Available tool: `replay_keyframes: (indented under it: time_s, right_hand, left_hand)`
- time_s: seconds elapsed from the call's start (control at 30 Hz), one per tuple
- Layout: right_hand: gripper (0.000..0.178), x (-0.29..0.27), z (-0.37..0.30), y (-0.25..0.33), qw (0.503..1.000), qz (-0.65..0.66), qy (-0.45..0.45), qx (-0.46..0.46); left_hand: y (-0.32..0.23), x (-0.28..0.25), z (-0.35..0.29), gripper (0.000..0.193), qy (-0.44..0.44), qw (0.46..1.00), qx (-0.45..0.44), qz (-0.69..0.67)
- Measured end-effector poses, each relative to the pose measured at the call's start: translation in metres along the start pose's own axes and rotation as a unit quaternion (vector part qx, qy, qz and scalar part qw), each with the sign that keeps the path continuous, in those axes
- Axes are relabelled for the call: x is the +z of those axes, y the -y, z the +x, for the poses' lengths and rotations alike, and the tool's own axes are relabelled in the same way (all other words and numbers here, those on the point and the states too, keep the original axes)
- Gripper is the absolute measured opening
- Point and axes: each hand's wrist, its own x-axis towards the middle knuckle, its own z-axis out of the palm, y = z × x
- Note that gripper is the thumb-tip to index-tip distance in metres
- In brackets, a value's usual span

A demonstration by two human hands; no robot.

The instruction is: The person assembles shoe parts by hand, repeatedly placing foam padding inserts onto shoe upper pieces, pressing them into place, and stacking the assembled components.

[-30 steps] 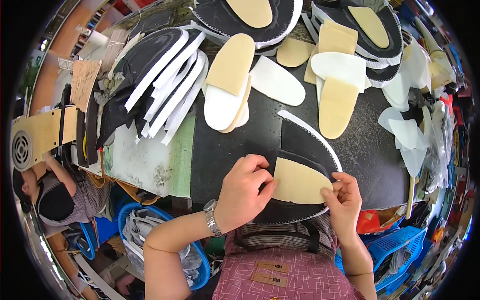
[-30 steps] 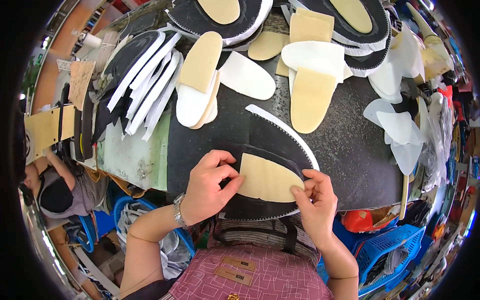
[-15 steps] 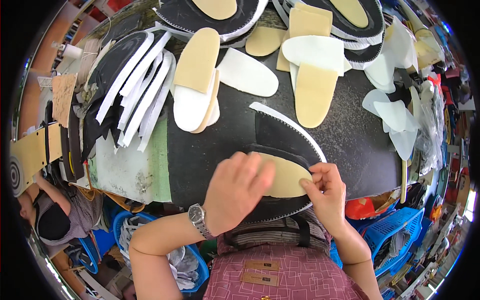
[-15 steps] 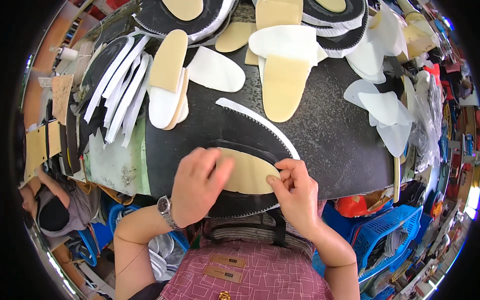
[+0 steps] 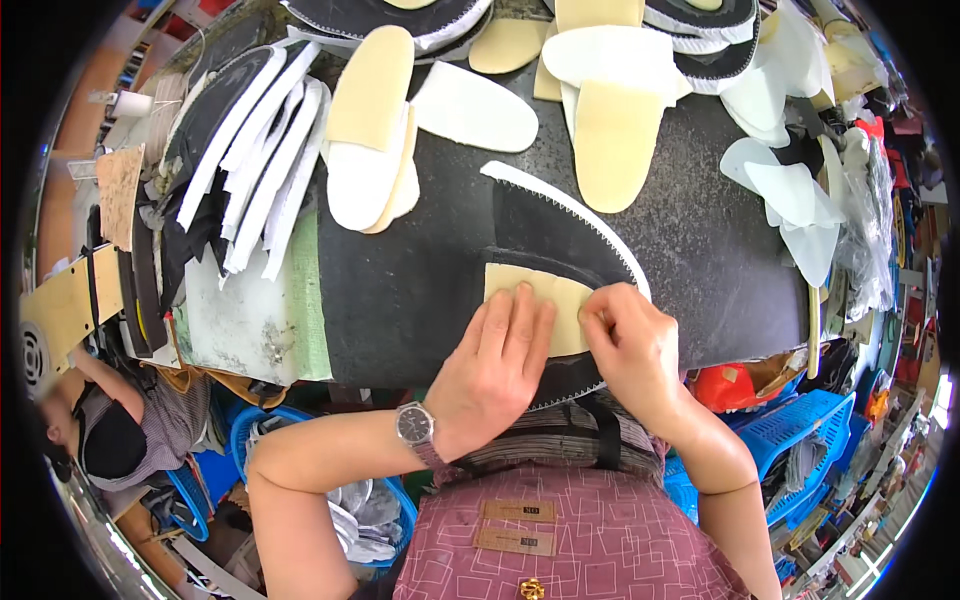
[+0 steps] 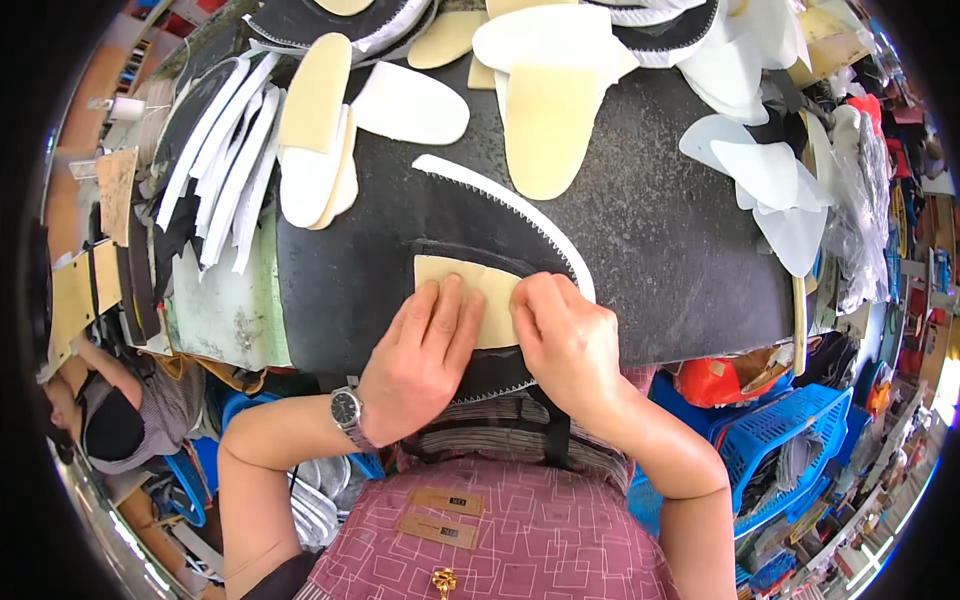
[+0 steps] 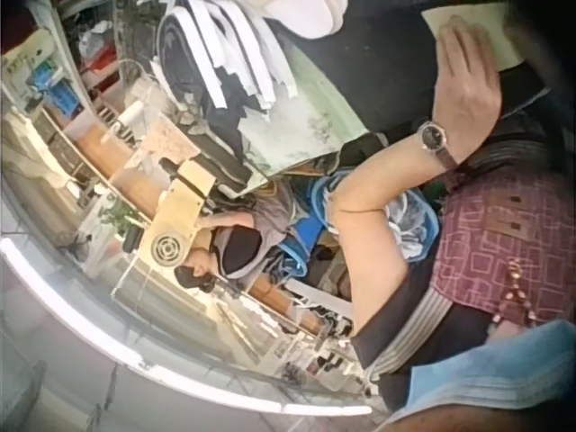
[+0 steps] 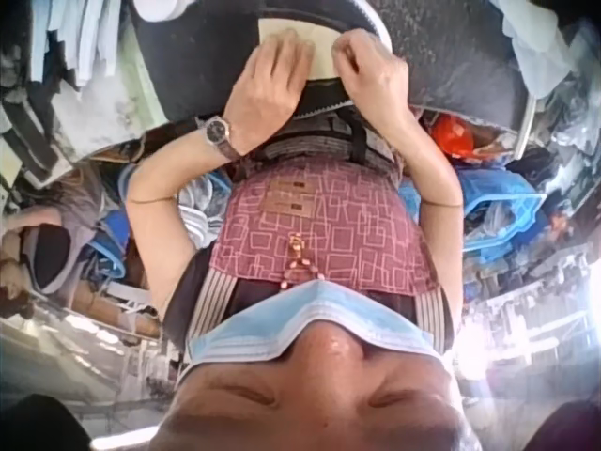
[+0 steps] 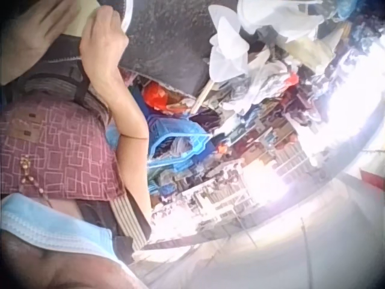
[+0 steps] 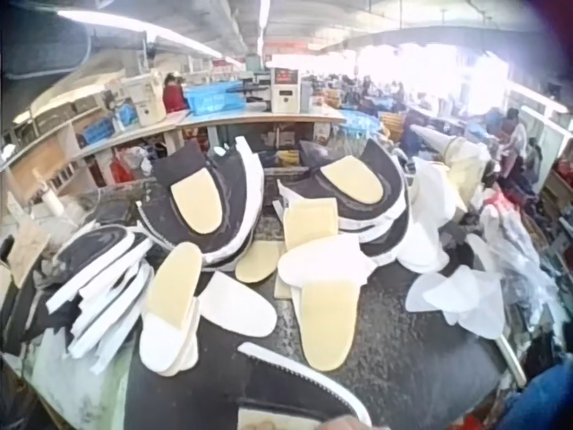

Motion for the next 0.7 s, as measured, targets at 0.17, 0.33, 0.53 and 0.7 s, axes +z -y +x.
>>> replay_keyframes:
  time_s: [0.17, 0.33, 0.53, 0.7]
  right_hand:
    - [0.021, -0.024, 0.008, -0.006, 0.974, -0.205, 0.075, -0.061]
    - [0.031, -0.055, 0.073, -0.015, 0.893, -0.338, 0.032, -0.294]
    - [0.034, -0.051, 0.125, -0.038, 0.849, -0.361, 0.164, -0.349]
    - [0.026, -0.058, 0.141, -0.056, 0.982, 0.156, 0.106, 0.028]
  left_hand:
    - [-0.013, 0.0, -0.013, 0.073, 0.025, 0.98, -0.067, -0.188]
    - [0.028, -0.01, -0.011, 0.067, -0.14, 0.927, -0.075, -0.339]
    - [0.208, -0.047, -0.04, 0.042, -0.292, 0.897, -0.328, 0.053]
    - [0.277, -0.074, -0.061, 0.028, -0.207, 0.903, -0.377, 0.003]
